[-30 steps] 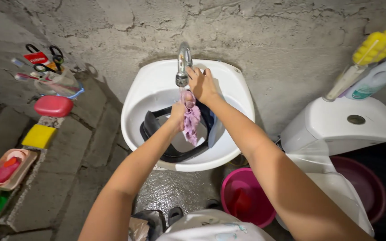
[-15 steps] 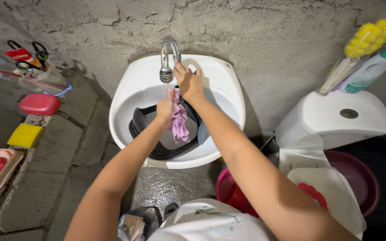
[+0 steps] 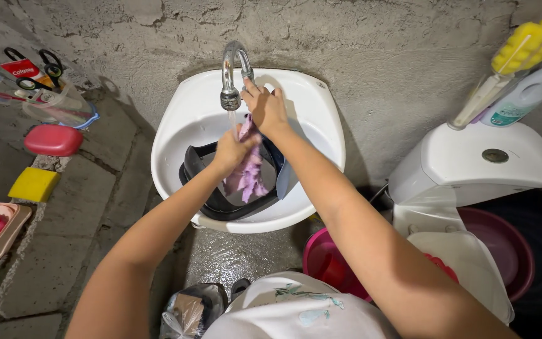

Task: The person places a plastic bag into a metal basket, then picks up a blue plastic basket and washes it under running water using a purple cloth. The person scrubs the basket's interior and exterior surfaces and rinses the cloth.

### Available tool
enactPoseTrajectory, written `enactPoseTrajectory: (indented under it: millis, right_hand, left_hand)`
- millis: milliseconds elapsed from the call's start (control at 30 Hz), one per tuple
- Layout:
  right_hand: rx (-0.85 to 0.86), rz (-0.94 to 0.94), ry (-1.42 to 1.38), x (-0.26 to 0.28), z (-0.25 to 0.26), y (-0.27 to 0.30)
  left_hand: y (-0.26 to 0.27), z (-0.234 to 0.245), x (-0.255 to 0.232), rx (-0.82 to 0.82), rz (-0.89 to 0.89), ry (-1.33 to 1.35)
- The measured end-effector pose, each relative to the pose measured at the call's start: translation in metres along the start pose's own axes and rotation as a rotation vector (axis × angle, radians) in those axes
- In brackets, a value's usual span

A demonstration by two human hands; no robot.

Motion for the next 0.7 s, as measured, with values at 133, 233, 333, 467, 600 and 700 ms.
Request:
enactPoseTrajectory:
  millis: [133, 233, 333, 467, 600, 700]
  right_hand:
    - [0.016, 0.067, 0.018, 0.003, 0.012, -0.002]
    - [0.041, 0.101, 0.088, 0.003, 0.013, -0.009]
    - [-0.03, 0.066, 0.083, 0.007, 0.002, -0.028]
    - [-0.1, -0.053, -0.056, -0.003, -0.016, -0.023]
    - [-0.057, -0.385, -0.325, -0.012, -0.017, -0.016]
    - [-0.204, -0.42, -0.536, -0.006, -0.012, 0.001]
  left_hand:
    - [0.002, 0.001, -0.009, -0.015, -0.504, -0.079]
    - [-0.001, 0.002, 0.001, -0.187, -0.457, -0.224]
    - [-0.001, 0.004, -0.007, -0.187, -0.329, -0.439]
    - [-0.003, 0.014, -0.015, -0.119, -0.042, -0.32]
    - [-0.007, 0.014, -0.015, -0.176, -0.423, -0.047]
    - [-0.004, 0.015, -0.005, -0.216, -0.471, -0.048]
Point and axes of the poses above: each hand's wrist, its own y-axis away from the middle knuckle, its own z-axis out of the back of the hand, x = y × z, the point moved 5 cm from there along -y, towards the middle knuckle, and after that the axes turned 7 degrees about -z, right-handed, at the moved point
